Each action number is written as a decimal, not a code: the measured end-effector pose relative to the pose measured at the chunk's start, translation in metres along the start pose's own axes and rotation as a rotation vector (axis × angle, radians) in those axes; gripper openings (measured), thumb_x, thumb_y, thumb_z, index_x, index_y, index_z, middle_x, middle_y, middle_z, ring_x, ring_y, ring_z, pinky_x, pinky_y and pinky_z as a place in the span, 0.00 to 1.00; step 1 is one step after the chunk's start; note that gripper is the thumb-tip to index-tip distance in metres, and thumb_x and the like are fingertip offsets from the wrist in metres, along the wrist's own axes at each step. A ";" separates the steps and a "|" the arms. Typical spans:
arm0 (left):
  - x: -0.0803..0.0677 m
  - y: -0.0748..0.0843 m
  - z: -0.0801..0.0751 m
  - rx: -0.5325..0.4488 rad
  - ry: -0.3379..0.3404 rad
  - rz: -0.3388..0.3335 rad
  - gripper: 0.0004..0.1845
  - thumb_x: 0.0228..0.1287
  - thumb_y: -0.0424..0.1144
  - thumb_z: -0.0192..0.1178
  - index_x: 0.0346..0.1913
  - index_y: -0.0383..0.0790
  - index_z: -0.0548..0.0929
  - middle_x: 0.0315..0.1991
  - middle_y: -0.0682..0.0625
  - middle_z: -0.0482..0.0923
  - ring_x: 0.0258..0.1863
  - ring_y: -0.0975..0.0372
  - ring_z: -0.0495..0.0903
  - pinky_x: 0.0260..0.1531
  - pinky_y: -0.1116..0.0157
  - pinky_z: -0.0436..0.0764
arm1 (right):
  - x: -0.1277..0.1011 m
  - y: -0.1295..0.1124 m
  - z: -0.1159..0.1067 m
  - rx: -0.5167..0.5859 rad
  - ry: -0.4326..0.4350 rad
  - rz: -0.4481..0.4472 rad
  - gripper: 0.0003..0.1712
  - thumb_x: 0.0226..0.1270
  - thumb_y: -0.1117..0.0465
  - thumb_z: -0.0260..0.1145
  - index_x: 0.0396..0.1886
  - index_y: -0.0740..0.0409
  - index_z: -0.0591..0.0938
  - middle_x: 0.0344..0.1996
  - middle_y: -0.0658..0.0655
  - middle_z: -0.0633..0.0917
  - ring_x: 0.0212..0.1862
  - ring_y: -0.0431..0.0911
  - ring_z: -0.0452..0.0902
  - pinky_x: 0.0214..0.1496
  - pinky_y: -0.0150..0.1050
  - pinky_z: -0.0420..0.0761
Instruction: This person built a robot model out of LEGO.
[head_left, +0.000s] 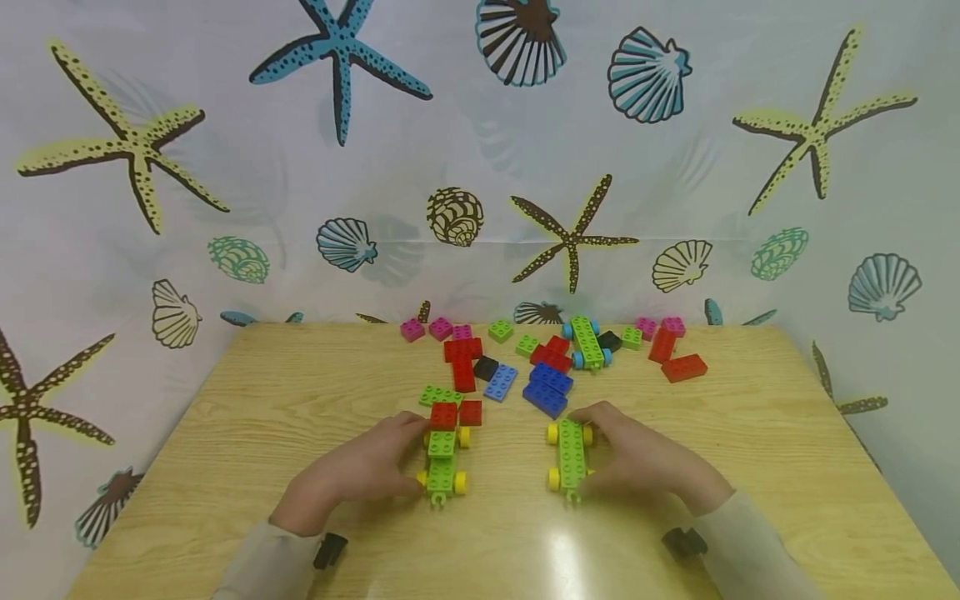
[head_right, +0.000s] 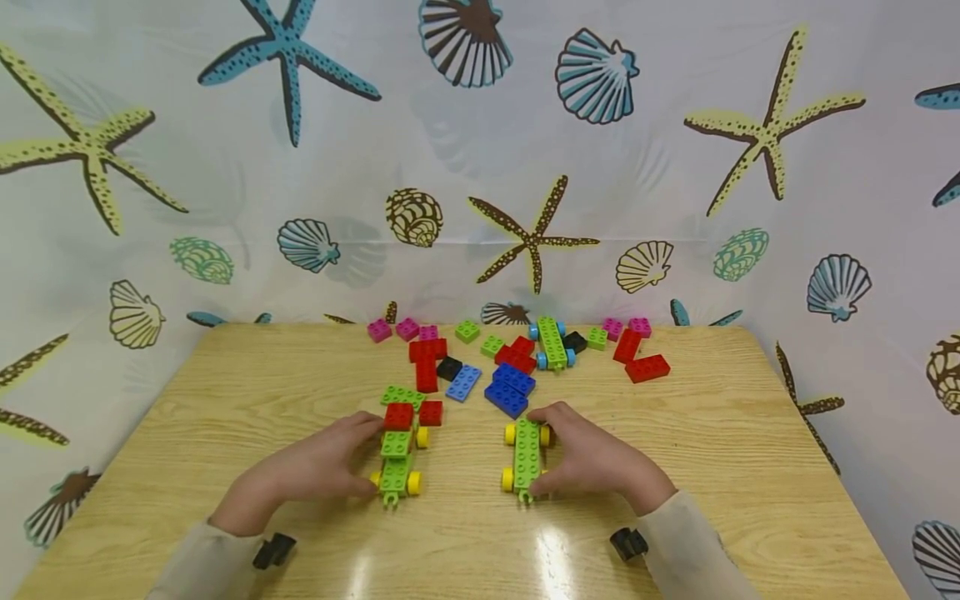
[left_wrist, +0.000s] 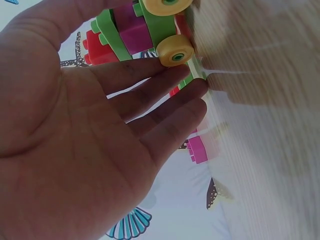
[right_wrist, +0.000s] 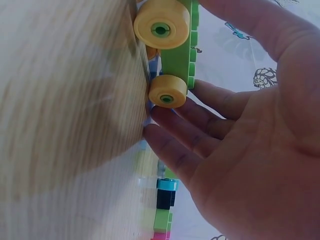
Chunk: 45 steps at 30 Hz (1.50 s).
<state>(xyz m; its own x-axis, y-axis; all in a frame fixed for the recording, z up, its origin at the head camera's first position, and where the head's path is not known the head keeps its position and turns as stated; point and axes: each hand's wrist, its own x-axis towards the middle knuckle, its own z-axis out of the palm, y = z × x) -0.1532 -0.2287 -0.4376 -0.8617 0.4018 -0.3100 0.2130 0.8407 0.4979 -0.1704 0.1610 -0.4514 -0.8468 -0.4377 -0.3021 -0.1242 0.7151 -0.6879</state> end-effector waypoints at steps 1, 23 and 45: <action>0.000 0.000 0.000 0.002 0.000 -0.001 0.48 0.61 0.40 0.81 0.82 0.30 0.71 0.83 0.34 0.69 0.85 0.37 0.67 0.84 0.37 0.69 | 0.000 0.000 0.000 -0.001 -0.002 -0.003 0.56 0.57 0.53 0.90 0.83 0.48 0.73 0.78 0.56 0.76 0.78 0.56 0.74 0.84 0.65 0.75; -0.031 0.014 -0.042 -0.061 0.425 0.119 0.24 0.80 0.46 0.70 0.71 0.40 0.83 0.67 0.43 0.86 0.67 0.44 0.85 0.68 0.39 0.87 | -0.007 0.006 -0.018 -0.050 -0.009 -0.058 0.56 0.60 0.47 0.88 0.84 0.53 0.71 0.79 0.59 0.78 0.78 0.63 0.76 0.80 0.66 0.79; 0.058 0.116 0.048 0.059 0.008 0.229 0.50 0.69 0.57 0.79 0.86 0.41 0.69 0.82 0.44 0.72 0.79 0.51 0.76 0.78 0.50 0.81 | -0.002 0.003 -0.008 -0.028 0.007 -0.063 0.51 0.61 0.49 0.89 0.81 0.55 0.76 0.73 0.59 0.81 0.71 0.57 0.80 0.78 0.62 0.82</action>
<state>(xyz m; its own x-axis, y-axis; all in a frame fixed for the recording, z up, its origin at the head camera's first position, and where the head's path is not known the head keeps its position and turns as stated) -0.1565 -0.0906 -0.4367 -0.7913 0.5819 -0.1879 0.4297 0.7478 0.5061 -0.1730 0.1687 -0.4475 -0.8405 -0.4784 -0.2546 -0.1910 0.7012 -0.6869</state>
